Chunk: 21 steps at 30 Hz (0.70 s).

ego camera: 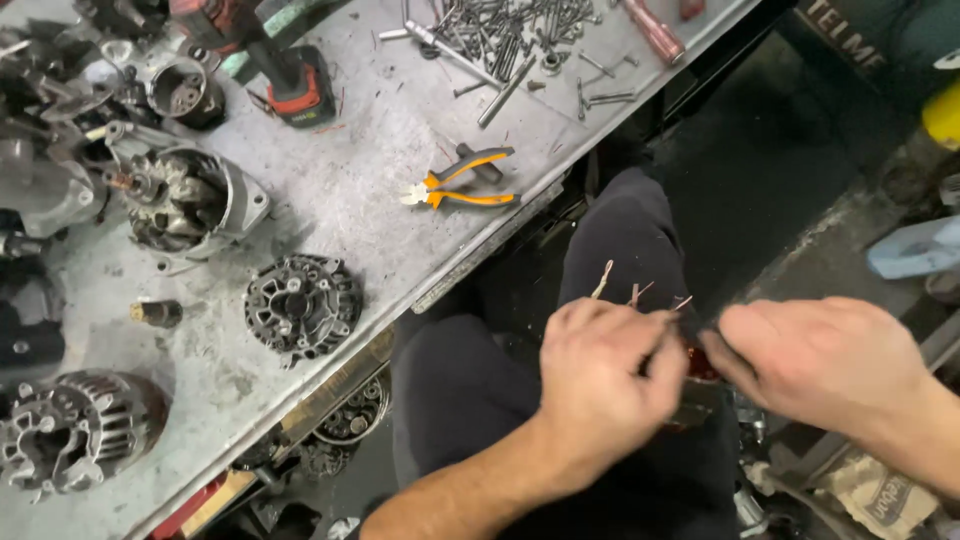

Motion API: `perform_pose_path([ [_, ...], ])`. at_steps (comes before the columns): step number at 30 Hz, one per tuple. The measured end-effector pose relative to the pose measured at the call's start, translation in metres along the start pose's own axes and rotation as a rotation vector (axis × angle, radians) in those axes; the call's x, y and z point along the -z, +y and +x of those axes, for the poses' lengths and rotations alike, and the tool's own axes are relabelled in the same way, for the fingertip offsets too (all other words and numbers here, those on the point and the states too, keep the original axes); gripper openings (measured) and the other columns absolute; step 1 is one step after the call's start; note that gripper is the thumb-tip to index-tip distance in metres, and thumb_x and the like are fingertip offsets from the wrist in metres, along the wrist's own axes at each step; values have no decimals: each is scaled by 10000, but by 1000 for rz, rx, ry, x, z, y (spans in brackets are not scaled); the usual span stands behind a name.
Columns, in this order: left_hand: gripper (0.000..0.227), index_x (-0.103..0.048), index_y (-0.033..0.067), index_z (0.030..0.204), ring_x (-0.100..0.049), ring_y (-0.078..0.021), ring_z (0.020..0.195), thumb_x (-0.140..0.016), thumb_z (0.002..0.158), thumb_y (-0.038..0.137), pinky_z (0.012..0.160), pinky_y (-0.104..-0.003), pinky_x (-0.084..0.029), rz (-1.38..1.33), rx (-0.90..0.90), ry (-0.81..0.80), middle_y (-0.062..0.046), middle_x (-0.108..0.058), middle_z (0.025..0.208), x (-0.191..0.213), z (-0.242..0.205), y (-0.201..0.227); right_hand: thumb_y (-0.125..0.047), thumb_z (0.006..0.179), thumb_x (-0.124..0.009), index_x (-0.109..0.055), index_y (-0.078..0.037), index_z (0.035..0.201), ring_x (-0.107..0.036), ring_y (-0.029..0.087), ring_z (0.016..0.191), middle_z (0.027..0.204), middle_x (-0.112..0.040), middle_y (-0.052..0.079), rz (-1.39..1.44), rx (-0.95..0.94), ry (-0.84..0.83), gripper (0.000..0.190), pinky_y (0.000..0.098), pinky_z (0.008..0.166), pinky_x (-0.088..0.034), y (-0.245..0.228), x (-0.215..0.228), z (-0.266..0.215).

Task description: The person uses a small metal tool to scrape and clean the copper wire ends on a stator assembly held on their lap. They rotate the component to access different wire ends, repeatedly scraping the insulation or oxidation from the tips.

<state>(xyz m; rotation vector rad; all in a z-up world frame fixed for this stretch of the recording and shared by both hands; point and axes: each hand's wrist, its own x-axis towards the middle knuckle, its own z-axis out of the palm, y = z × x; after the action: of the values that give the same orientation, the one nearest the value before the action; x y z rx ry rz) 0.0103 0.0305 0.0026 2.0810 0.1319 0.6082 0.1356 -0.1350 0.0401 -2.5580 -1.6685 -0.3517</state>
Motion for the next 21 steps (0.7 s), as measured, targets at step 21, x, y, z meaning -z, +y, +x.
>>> perform_pose_path([
  [21, 94, -728, 100, 893, -654, -255, 885, -706, 904, 190, 993, -484, -467, 227, -108, 36, -27, -683, 816, -19, 0, 25, -394, 841, -694, -498, -139, 638, -587, 342, 489, 556, -559, 89, -7, -202, -7, 380, 452, 465, -467, 2, 3, -39],
])
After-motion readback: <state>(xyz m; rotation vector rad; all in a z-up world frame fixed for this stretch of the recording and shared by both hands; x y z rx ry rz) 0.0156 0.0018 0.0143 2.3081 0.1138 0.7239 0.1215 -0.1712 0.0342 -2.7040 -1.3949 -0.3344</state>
